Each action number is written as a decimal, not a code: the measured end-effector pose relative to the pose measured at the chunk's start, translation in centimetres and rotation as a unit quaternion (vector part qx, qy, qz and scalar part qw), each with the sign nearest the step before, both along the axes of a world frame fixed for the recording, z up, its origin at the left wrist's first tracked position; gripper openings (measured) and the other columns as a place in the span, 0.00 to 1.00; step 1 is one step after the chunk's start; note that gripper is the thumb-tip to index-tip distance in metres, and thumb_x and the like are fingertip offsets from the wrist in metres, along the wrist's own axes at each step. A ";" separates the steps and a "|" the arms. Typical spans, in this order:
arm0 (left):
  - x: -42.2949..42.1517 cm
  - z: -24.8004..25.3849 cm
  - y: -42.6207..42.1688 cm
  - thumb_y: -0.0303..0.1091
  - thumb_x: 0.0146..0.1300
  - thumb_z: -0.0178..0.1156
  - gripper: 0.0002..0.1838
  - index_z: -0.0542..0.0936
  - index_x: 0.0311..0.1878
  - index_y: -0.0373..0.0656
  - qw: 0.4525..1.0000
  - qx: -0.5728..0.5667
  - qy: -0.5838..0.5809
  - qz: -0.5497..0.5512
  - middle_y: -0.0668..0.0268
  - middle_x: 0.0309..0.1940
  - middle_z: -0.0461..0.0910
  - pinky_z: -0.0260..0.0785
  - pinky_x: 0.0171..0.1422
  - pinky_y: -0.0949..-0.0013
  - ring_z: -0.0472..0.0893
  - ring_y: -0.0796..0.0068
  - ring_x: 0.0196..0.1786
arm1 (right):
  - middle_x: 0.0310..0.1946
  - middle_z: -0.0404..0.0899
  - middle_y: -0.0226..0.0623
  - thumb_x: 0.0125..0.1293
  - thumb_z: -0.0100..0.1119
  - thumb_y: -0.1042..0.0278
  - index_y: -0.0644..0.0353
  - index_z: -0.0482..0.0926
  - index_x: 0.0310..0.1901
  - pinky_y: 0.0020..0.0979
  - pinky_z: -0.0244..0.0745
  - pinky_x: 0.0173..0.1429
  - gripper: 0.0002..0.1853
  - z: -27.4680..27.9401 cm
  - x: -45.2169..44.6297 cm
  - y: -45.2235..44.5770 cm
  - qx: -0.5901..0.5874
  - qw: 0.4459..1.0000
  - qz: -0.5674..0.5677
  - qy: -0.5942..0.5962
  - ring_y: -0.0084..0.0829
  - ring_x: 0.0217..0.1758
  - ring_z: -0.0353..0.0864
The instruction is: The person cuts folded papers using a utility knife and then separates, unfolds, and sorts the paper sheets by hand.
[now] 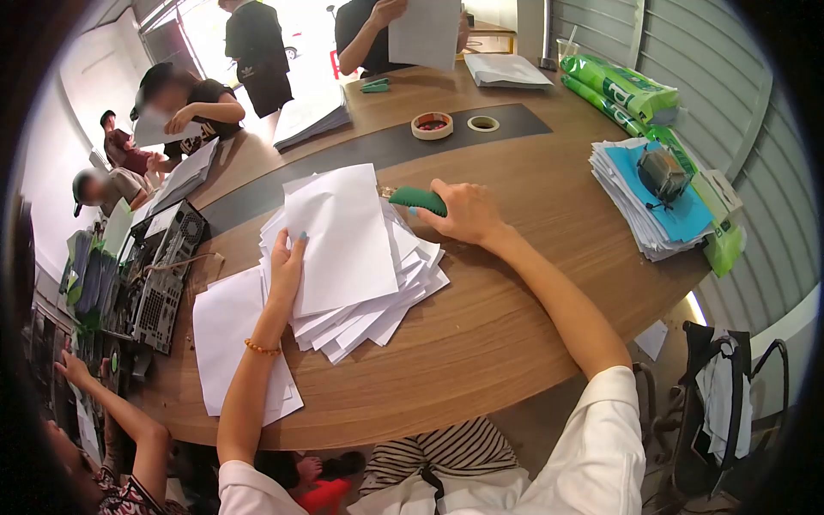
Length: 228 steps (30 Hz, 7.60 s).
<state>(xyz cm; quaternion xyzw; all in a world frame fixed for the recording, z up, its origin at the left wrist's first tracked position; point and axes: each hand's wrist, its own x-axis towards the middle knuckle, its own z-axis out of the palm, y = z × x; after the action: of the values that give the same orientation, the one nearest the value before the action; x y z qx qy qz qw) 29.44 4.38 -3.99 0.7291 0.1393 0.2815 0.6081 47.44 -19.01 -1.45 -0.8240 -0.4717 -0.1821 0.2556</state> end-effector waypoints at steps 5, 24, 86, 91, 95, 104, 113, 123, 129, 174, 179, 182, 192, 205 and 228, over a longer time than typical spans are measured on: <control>-0.2 0.5 -0.3 0.32 0.64 0.47 0.15 0.63 0.52 0.36 1.000 -0.013 0.021 0.013 0.62 0.31 0.77 0.68 0.27 0.81 0.76 0.83 0.27 | 0.16 0.74 0.43 0.52 0.57 0.50 0.58 0.71 0.28 0.40 0.68 0.25 0.18 -0.1 1.5 -1.0 0.032 0.999 -0.035 -0.024 0.44 0.20 0.76; -0.3 1.0 -1.0 0.32 0.64 0.47 0.18 0.61 0.54 0.35 0.999 -0.026 0.009 0.047 0.60 0.29 0.76 0.69 0.27 0.79 0.76 0.80 0.26 | 0.21 0.76 0.50 0.54 0.53 0.46 0.61 0.73 0.27 0.45 0.70 0.33 0.21 -0.4 5.7 -4.4 0.050 0.966 -0.249 0.054 0.50 0.27 0.77; 2.8 8.0 4.9 0.36 0.59 0.57 0.16 0.71 0.37 0.29 0.897 -0.221 -0.241 0.296 0.58 0.31 0.76 0.73 0.34 0.72 0.77 0.72 0.31 | 0.13 0.71 0.42 0.53 0.62 0.61 0.63 0.68 0.30 0.33 0.67 0.21 0.15 5.3 -7.5 -0.8 0.112 0.974 0.181 0.074 0.38 0.15 0.74; 2.7 7.7 3.7 0.36 0.60 0.56 0.16 0.70 0.39 0.29 0.900 -0.218 -0.230 0.301 0.58 0.33 0.75 0.73 0.34 0.73 0.77 0.73 0.31 | 0.11 0.70 0.41 0.53 0.59 0.58 0.62 0.68 0.28 0.34 0.68 0.20 0.16 4.4 -8.2 -0.3 0.054 0.984 0.167 0.012 0.38 0.14 0.73; 2.8 7.2 3.7 0.37 0.60 0.56 0.16 0.70 0.38 0.30 0.905 -0.207 -0.220 0.301 0.58 0.32 0.75 0.72 0.34 0.74 0.76 0.74 0.30 | 0.11 0.71 0.41 0.54 0.59 0.58 0.62 0.68 0.28 0.34 0.68 0.20 0.16 4.3 -8.4 -0.2 0.037 0.987 0.156 0.005 0.38 0.14 0.74; 1.7 7.7 5.1 0.39 0.59 0.57 0.16 0.70 0.34 0.34 0.896 -0.121 -0.233 0.358 0.62 0.27 0.76 0.69 0.31 0.77 0.74 0.79 0.27 | 0.13 0.73 0.42 0.53 0.59 0.58 0.62 0.69 0.30 0.36 0.69 0.23 0.15 5.3 -7.3 -0.8 0.082 0.993 0.083 0.014 0.40 0.17 0.76; 1.2 8.2 4.1 0.40 0.59 0.58 0.15 0.70 0.31 0.35 0.898 -0.082 -0.247 0.356 0.64 0.24 0.76 0.67 0.28 0.79 0.73 0.82 0.24 | 0.13 0.73 0.42 0.54 0.58 0.57 0.62 0.69 0.31 0.36 0.70 0.24 0.15 5.1 -7.3 -0.8 0.059 0.996 0.071 0.022 0.41 0.18 0.76; 0.9 7.1 4.0 0.36 0.57 0.59 0.17 0.67 0.44 0.37 0.928 -0.086 -0.333 0.142 0.63 0.35 0.76 0.67 0.37 0.80 0.74 0.83 0.34 | 0.13 0.73 0.41 0.54 0.58 0.56 0.61 0.68 0.30 0.37 0.70 0.24 0.15 4.8 -7.0 -0.7 0.047 0.997 0.060 0.029 0.41 0.18 0.76; 0.3 6.8 1.0 0.34 0.57 0.59 0.24 0.62 0.54 0.40 0.968 -0.069 -0.238 0.029 0.64 0.50 0.68 0.63 0.50 0.74 0.68 0.80 0.51 | 0.15 0.74 0.41 0.53 0.58 0.58 0.60 0.68 0.31 0.37 0.69 0.23 0.15 4.1 -6.4 -0.6 0.049 0.998 0.046 -0.002 0.41 0.19 0.77; -0.7 6.0 4.1 0.36 0.65 0.47 0.14 0.72 0.41 0.31 0.931 0.268 -0.162 0.186 0.63 0.28 0.76 0.64 0.37 0.76 0.71 0.82 0.32 | 0.16 0.74 0.36 0.51 0.60 0.55 0.57 0.71 0.27 0.31 0.67 0.20 0.15 4.1 -5.2 -0.8 0.037 0.993 0.078 -0.074 0.35 0.17 0.75; -1.2 6.2 4.8 0.36 0.65 0.47 0.15 0.73 0.37 0.30 0.930 0.285 -0.114 0.204 0.65 0.24 0.76 0.63 0.32 0.77 0.70 0.83 0.28 | 0.14 0.73 0.33 0.51 0.59 0.52 0.55 0.69 0.25 0.30 0.65 0.17 0.16 3.8 -4.3 -0.8 0.061 0.989 0.070 -0.115 0.32 0.14 0.74; -1.1 6.1 5.0 0.37 0.65 0.48 0.16 0.73 0.35 0.30 0.925 0.276 -0.139 0.220 0.65 0.22 0.75 0.62 0.30 0.77 0.69 0.84 0.26 | 0.14 0.73 0.33 0.51 0.59 0.53 0.55 0.69 0.25 0.31 0.66 0.18 0.15 3.9 -3.5 -1.1 0.073 0.988 0.045 -0.126 0.33 0.14 0.75; -1.4 6.0 5.1 0.39 0.65 0.49 0.17 0.74 0.33 0.30 0.929 0.261 -0.141 0.220 0.66 0.19 0.74 0.61 0.27 0.77 0.67 0.85 0.23 | 0.14 0.73 0.34 0.51 0.59 0.53 0.55 0.69 0.25 0.32 0.67 0.19 0.15 4.2 -3.7 -1.3 0.046 0.989 0.072 -0.117 0.33 0.15 0.74; -1.6 6.7 4.0 0.42 0.63 0.53 0.18 0.77 0.35 0.32 0.964 0.193 -0.076 0.167 0.66 0.23 0.78 0.65 0.28 0.79 0.72 0.85 0.24 | 0.15 0.73 0.33 0.49 0.61 0.54 0.55 0.70 0.26 0.31 0.67 0.20 0.15 4.4 -3.0 -1.6 0.042 0.987 0.080 -0.135 0.32 0.16 0.74; -1.3 7.3 2.2 0.40 0.60 0.56 0.15 0.76 0.40 0.35 0.971 0.175 -0.096 0.133 0.66 0.29 0.79 0.69 0.31 0.79 0.76 0.84 0.28 | 0.15 0.72 0.29 0.52 0.60 0.52 0.56 0.70 0.26 0.28 0.63 0.18 0.16 4.0 -4.0 -1.0 0.044 0.982 0.122 -0.139 0.28 0.14 0.71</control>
<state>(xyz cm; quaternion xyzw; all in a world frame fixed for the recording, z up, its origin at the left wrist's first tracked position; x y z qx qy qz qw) 28.19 6.55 3.34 0.7684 0.1247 0.4487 0.4390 43.48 -20.05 2.50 -0.7146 -0.5912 -0.2831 0.2443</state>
